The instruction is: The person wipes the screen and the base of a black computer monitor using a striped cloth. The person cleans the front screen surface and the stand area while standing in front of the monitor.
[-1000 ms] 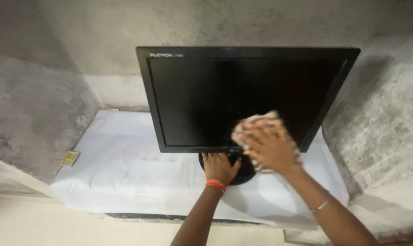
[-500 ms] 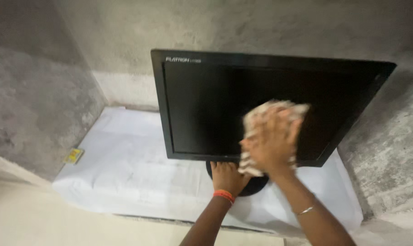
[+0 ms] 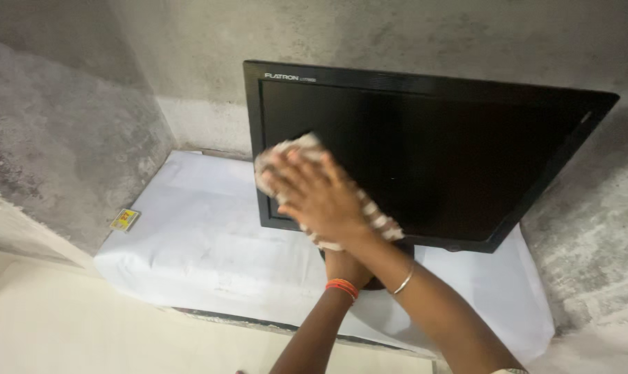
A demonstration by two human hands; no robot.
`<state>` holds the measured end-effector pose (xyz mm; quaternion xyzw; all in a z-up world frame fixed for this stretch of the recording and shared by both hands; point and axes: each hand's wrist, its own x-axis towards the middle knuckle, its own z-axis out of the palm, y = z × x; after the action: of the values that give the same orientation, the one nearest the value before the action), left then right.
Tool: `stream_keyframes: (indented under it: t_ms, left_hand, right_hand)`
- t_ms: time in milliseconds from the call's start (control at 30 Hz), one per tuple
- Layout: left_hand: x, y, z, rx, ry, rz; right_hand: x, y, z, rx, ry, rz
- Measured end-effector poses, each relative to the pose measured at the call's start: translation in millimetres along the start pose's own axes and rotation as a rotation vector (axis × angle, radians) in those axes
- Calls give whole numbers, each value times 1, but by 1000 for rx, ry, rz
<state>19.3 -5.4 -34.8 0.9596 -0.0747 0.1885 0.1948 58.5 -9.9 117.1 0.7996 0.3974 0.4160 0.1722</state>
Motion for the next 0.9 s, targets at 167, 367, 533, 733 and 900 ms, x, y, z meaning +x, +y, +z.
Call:
stream_keyframes:
  t_ms: [167,367,533,733,900]
  left_hand:
    - [3,10,-25,35,-61,-35]
    - [3,10,-27,8,-26,-13]
    - [3,12,-30,21,-102,-51]
    - [3,14,-34,16,-94,-58]
    - [2,12,-41,-9,-178,-56]
  right_hand:
    - [-54,52,-12,-63,70,283]
    - [-146,103,-7,-69,68,484]
    - [-199,128,-7,-61,91,694]
    - [-188,133,-18,-34,135,918]
    - [-135,129,-31,22,201,898]
